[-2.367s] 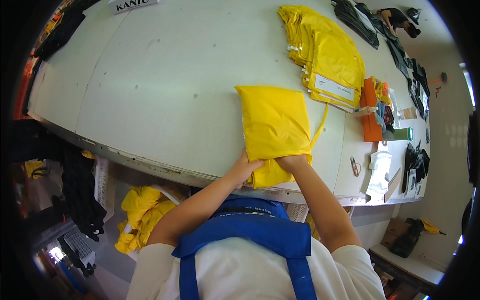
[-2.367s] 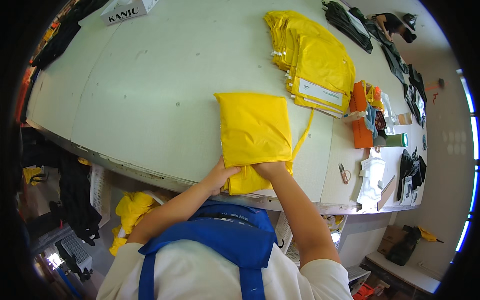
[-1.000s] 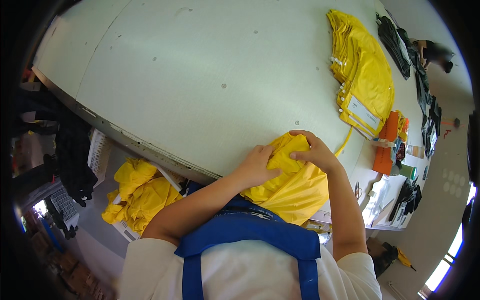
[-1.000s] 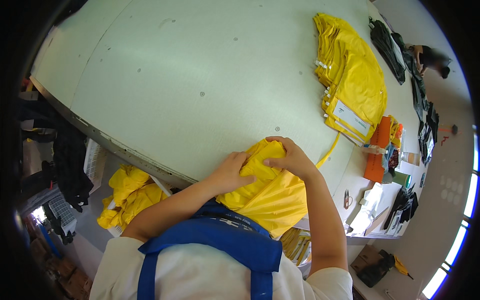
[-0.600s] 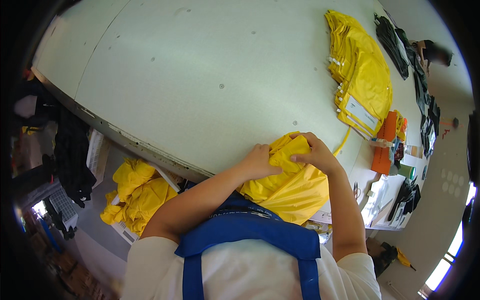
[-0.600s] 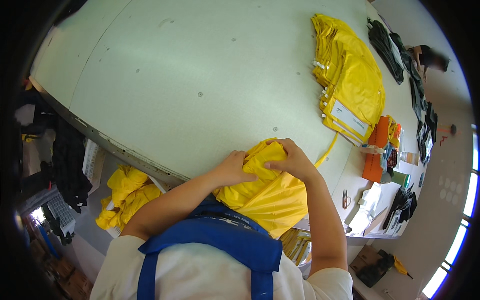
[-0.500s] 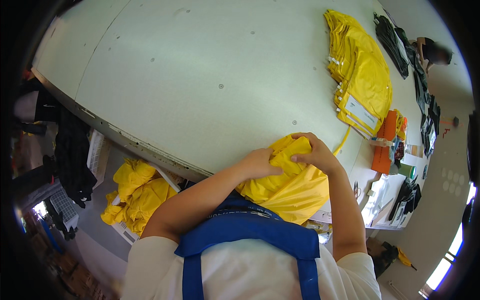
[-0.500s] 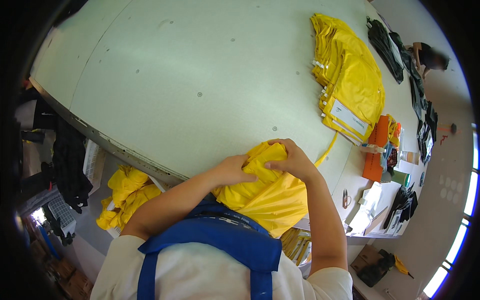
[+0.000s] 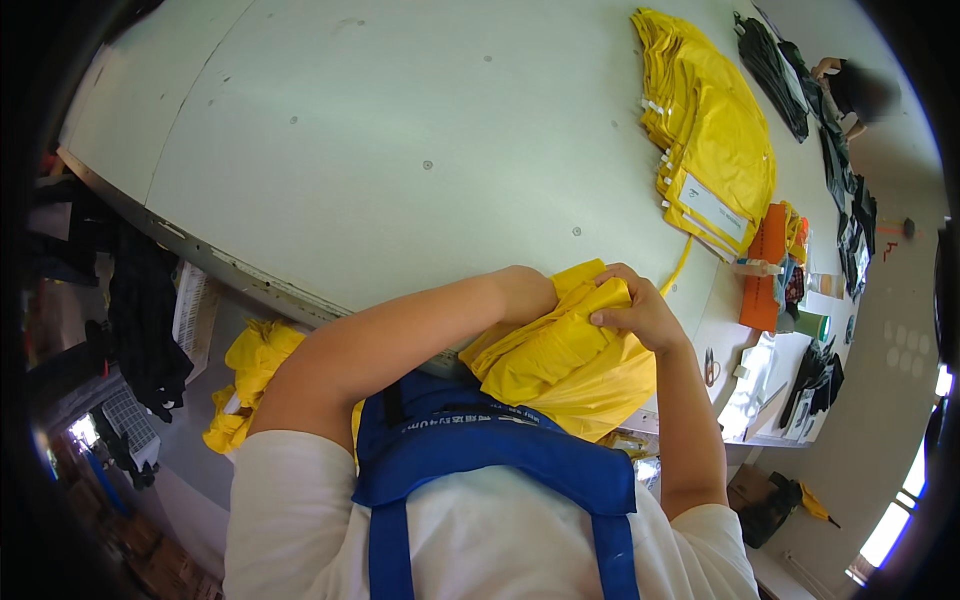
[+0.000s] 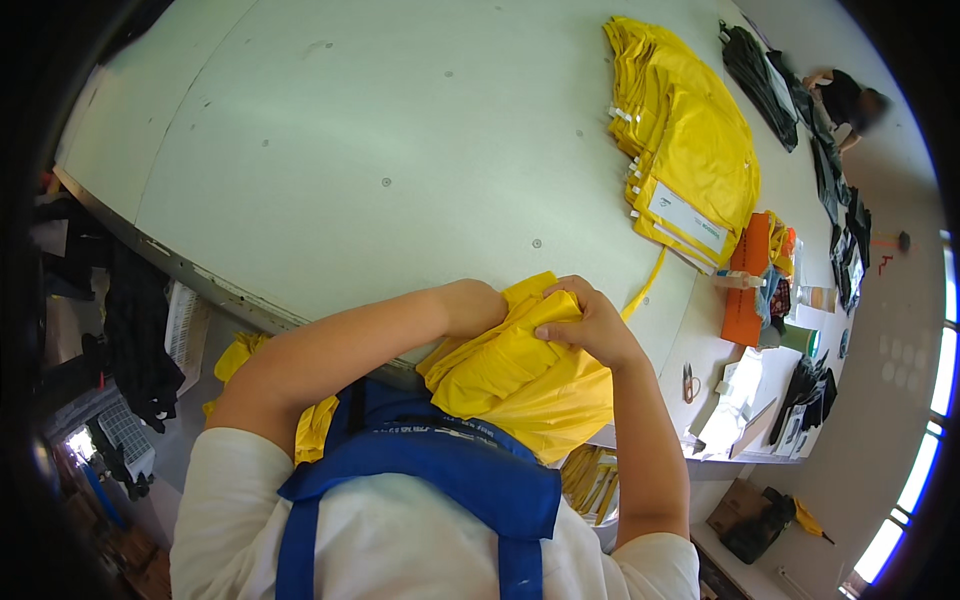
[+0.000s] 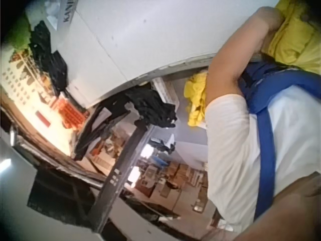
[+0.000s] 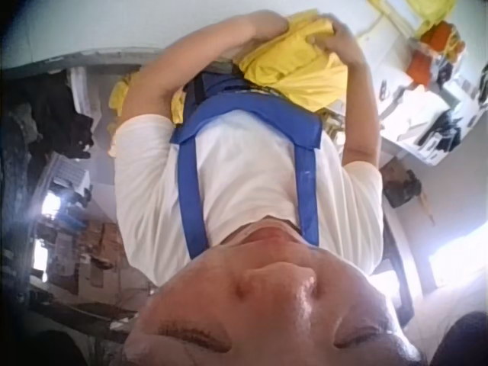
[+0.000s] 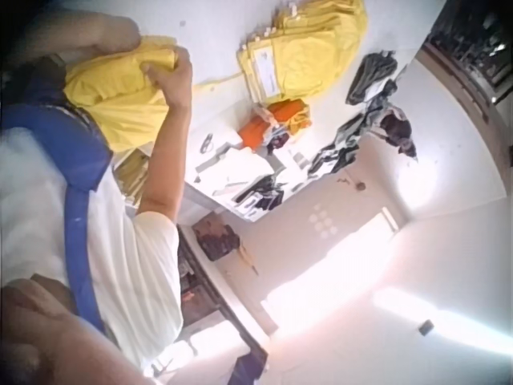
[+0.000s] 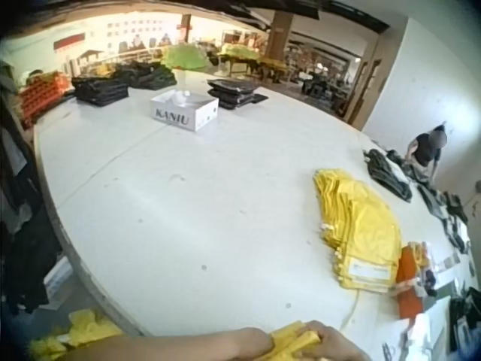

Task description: The person folds a large yellow raincoat on a table, aligns edges, and ties the drawstrings. They then place the folded coat into a white basket and repeat the process with another yellow raincoat.

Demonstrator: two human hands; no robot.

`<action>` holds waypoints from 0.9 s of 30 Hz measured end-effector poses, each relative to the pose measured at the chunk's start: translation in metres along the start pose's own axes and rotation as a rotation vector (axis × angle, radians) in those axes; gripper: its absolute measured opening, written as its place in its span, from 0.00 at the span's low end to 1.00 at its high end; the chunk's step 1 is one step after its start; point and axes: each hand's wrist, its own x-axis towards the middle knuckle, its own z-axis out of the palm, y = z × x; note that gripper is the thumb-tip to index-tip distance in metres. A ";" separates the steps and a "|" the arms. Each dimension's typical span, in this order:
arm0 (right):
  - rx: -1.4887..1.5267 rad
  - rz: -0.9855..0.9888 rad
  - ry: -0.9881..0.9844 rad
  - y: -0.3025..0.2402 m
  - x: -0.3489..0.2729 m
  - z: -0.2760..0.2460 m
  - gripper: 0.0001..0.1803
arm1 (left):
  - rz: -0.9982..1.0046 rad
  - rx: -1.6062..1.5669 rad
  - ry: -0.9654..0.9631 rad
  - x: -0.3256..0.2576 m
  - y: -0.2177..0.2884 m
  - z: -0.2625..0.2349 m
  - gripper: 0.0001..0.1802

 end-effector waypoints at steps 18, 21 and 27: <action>-0.937 -0.461 0.534 0.036 0.018 0.056 0.18 | -0.279 -0.286 1.177 -0.010 0.018 0.029 0.10; -0.520 -0.635 0.713 0.054 0.021 0.060 0.23 | -0.230 -0.156 1.126 -0.027 0.021 0.017 0.09; -0.261 -0.167 0.647 0.026 0.045 0.050 0.24 | -0.178 -0.044 1.046 -0.022 0.018 0.025 0.09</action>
